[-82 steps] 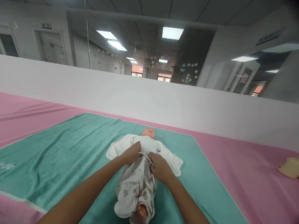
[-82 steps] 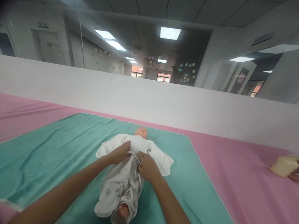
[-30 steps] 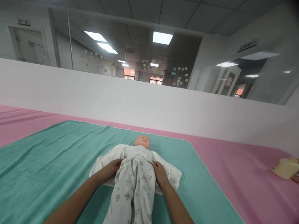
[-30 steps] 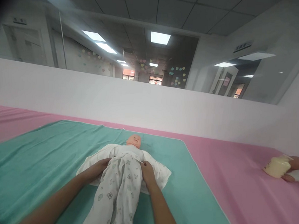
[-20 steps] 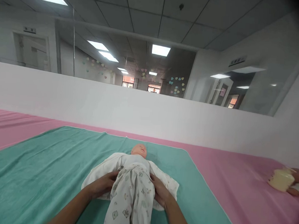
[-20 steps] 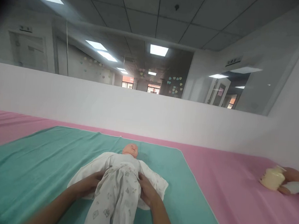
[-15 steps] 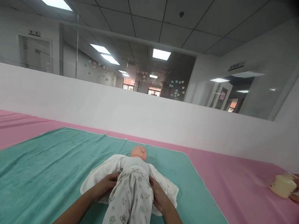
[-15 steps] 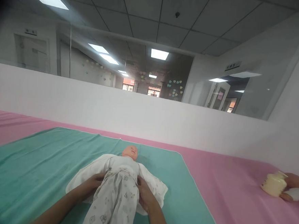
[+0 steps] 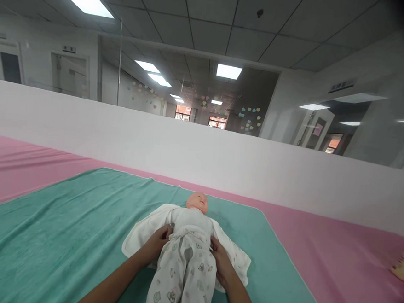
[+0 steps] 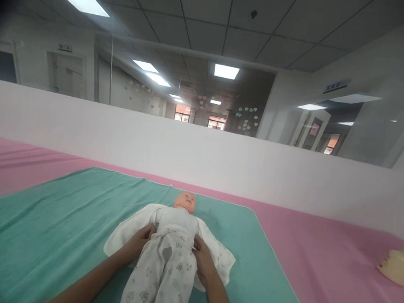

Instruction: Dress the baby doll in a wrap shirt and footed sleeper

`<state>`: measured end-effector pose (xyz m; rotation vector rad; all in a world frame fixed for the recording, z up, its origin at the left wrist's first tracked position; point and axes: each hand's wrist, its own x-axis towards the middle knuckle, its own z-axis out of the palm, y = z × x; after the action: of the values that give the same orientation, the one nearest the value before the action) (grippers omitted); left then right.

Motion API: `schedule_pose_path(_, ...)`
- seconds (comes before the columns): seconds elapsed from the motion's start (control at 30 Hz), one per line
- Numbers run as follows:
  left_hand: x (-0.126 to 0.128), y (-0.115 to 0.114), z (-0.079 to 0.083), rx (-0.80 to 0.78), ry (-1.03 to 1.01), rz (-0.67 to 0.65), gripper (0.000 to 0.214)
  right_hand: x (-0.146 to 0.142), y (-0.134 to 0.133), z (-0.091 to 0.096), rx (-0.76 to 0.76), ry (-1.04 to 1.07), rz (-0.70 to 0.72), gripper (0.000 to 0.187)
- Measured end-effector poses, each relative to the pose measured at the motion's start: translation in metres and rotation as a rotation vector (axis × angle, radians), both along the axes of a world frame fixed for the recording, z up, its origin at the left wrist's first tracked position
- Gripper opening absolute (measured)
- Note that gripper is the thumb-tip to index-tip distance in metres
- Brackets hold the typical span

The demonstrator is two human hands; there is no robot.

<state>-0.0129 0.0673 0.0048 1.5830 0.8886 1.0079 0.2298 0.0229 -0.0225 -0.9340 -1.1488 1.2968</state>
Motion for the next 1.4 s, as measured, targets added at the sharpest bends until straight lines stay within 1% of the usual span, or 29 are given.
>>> schedule_pose_path(0.13,0.002,0.001,-0.004,0.034,-0.002,0.039,0.022,0.0,-0.002,0.005,0.006,-0.017,0.043,0.057)
schedule_pose_path(0.27,0.002,0.004,-0.011,0.05,-0.066,0.032,0.023,-0.001,-0.006,0.012,0.044,-0.028,0.088,0.06)
schedule_pose_path(0.33,0.0,0.007,-0.015,0.046,-0.108,0.022,0.024,-0.001,-0.006,0.012,0.05,-0.056,0.082,0.057)
schedule_pose_path(0.4,-0.001,0.008,-0.017,0.04,-0.137,0.001,0.025,0.0,-0.005,0.009,0.039,-0.103,0.019,0.049)
schedule_pose_path(0.5,-0.001,0.006,-0.014,0.037,-0.119,-0.024,0.027,0.001,-0.001,0.003,0.024,-0.16,-0.095,0.039)
schedule_pose_path(0.6,0.002,0.002,-0.009,0.027,-0.09,-0.012,0.028,0.003,0.003,0.0,0.045,-0.189,-0.107,0.038)
schedule_pose_path(0.67,0.004,0.001,-0.009,-0.025,-0.121,-0.012,0.028,0.005,0.005,-0.001,0.058,-0.226,-0.119,0.034)
schedule_pose_path(0.73,0.003,0.002,-0.011,-0.074,-0.164,-0.025,0.025,0.008,0.007,-0.003,0.077,-0.314,-0.187,0.024)
schedule_pose_path(0.77,0.002,0.004,-0.012,-0.073,-0.172,-0.027,0.021,0.008,0.008,-0.003,0.096,-0.372,-0.24,0.02)
schedule_pose_path(0.8,0.0,0.005,-0.013,-0.052,-0.162,-0.018,0.017,0.009,0.008,-0.003,0.12,-0.431,-0.296,0.018)
schedule_pose_path(0.87,-0.003,0.007,-0.013,0.017,-0.101,0.023,0.012,0.008,0.008,-0.003,0.178,-0.518,-0.385,0.021)
schedule_pose_path(0.93,-0.005,0.007,-0.009,0.081,-0.02,0.075,0.011,0.007,0.007,0.0,0.232,-0.544,-0.425,0.023)
schedule_pose_path(1.03,-0.007,0.005,0.0,0.144,0.079,0.084,0.02,0.005,0.005,0.008,0.319,-0.532,-0.379,0.024)
schedule_pose_path(1.13,-0.008,0.003,0.01,0.224,0.187,0.015,0.023,0.005,0.005,0.016,0.394,-0.535,-0.269,0.024)
schedule_pose_path(1.2,-0.008,0.002,0.014,0.309,0.243,-0.014,0.022,0.004,0.004,0.021,0.422,-0.569,-0.224,0.026)
schedule_pose_path(1.27,-0.006,0.002,0.015,0.411,0.258,-0.013,0.021,0.001,0.002,0.028,0.47,-0.64,-0.23,0.028)
schedule_pose_path(1.33,-0.003,0.001,0.016,0.494,0.262,0.006,0.02,-0.004,-0.002,0.034,0.559,-0.742,-0.274,0.027)
schedule_pose_path(1.4,0.002,-0.001,0.018,0.526,0.28,0.018,0.015,-0.009,-0.006,0.04,0.657,-0.855,-0.297,0.023)
